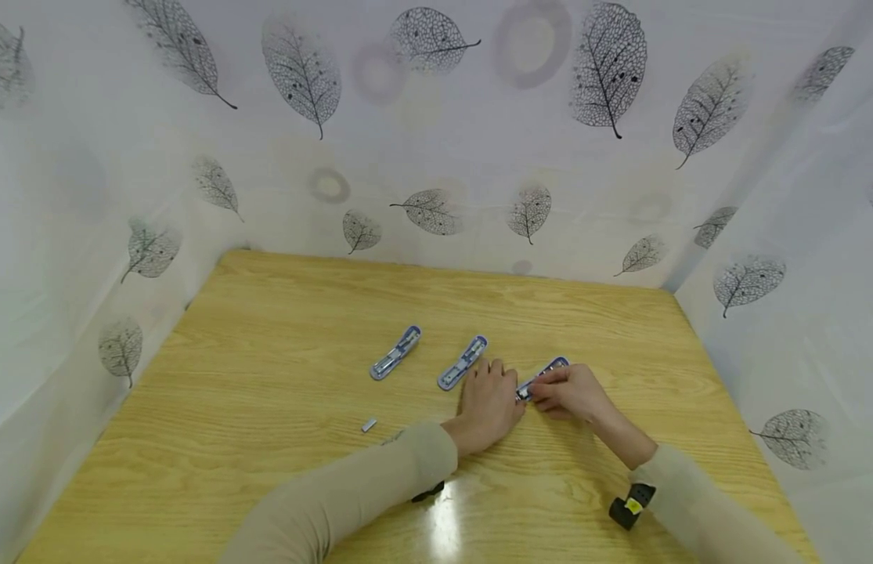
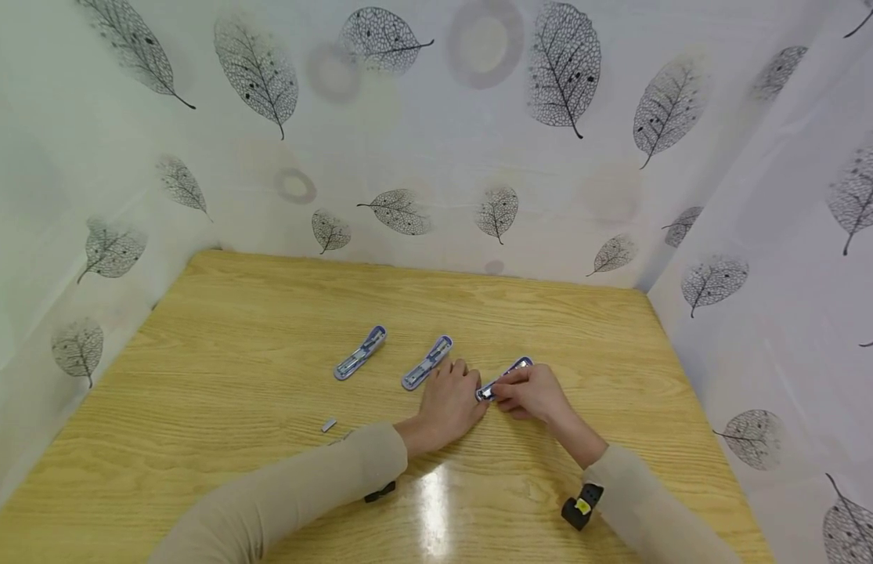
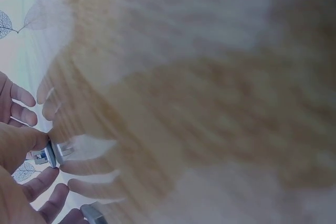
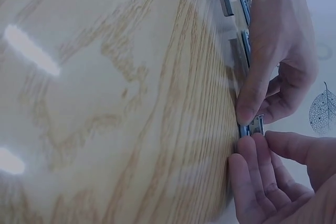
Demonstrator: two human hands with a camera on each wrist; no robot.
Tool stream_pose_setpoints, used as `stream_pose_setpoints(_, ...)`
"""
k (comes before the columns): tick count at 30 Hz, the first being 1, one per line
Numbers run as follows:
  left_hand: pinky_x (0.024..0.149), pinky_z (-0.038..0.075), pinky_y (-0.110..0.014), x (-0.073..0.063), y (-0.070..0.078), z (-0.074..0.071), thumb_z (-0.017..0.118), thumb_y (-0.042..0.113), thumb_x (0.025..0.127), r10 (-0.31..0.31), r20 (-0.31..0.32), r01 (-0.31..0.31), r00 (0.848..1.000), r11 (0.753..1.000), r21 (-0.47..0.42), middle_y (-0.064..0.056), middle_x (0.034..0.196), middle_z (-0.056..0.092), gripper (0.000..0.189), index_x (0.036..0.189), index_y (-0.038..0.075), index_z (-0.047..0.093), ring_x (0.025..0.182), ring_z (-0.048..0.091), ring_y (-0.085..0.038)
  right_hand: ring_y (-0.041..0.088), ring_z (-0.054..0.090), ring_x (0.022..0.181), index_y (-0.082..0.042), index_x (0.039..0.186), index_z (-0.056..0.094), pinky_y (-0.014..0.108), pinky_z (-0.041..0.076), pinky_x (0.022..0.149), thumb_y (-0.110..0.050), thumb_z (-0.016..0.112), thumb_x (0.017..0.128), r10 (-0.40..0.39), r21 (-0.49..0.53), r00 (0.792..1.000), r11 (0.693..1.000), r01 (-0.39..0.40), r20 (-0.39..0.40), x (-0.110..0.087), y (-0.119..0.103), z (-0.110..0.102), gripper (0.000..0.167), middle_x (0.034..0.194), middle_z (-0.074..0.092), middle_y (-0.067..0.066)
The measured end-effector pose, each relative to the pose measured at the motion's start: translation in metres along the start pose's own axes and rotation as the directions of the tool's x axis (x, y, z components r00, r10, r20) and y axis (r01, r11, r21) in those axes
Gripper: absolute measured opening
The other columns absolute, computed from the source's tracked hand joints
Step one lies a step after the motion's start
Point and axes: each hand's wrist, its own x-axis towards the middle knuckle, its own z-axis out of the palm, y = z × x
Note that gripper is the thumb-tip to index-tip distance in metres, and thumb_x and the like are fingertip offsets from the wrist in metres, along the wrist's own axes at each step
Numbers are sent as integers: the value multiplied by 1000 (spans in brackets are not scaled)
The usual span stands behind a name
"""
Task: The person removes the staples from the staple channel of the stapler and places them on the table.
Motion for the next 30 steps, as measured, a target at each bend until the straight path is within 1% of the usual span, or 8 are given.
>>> stream_pose_setpoints(7,94,50,-38,0,-1,0,73,57,94,1,-4,-1,1000,1000,-7,-1,114,67,40,110,20,71,113,58,-22,10,74,70,6,110,74,27,63,65,-14,72,99,20,40,1000,999,-21,12,1,1,0,23,81,79,0)
stream_pose_setpoints(9,94,50,-37,0,-1,0,73,57,94,2,-5,-2,1000,1000,-4,0,113,67,41,110,20,71,112,58,-22,10,75,72,7,113,73,28,63,66,-13,70,100,16,62,999,998,-18,31,1,1,-1,24,83,79,0)
stream_pose_setpoints(12,93,50,-37,0,-1,-1,73,57,94,1,-7,-1,1000,1000,0,0,112,67,41,110,20,71,111,59,-22,10,76,75,11,121,69,28,64,68,-15,67,102,2,105,998,994,-9,67,-2,0,-5,31,86,80,0)
stream_pose_setpoints(16,93,50,-37,0,0,-1,73,57,94,2,-7,-2,1000,1000,5,0,111,67,40,109,20,71,110,59,-21,10,77,78,13,128,64,29,64,72,-17,65,104,-2,158,996,987,-12,90,-7,-1,-13,38,89,80,-1)
stream_pose_setpoints(19,93,50,-36,1,0,0,73,58,94,3,-10,-2,1000,1000,5,0,110,66,41,109,20,71,109,59,-21,8,76,78,11,124,65,29,65,72,-16,66,104,1,180,996,983,-17,88,-11,0,-18,34,88,80,-2)
stream_pose_setpoints(24,95,50,-37,0,0,0,71,58,95,-2,-14,2,1000,1000,9,0,110,67,41,109,20,71,110,59,-22,6,76,76,4,113,70,26,64,71,-16,67,103,8,195,993,980,-31,119,-20,5,-25,23,86,79,-3)
stream_pose_setpoints(30,95,51,-36,-1,0,0,69,59,96,-4,-2,4,1000,1000,7,0,112,66,42,111,20,71,110,59,-21,8,77,81,3,117,71,26,64,72,-19,66,104,36,199,978,977,-78,207,-32,17,-23,26,90,79,-4)
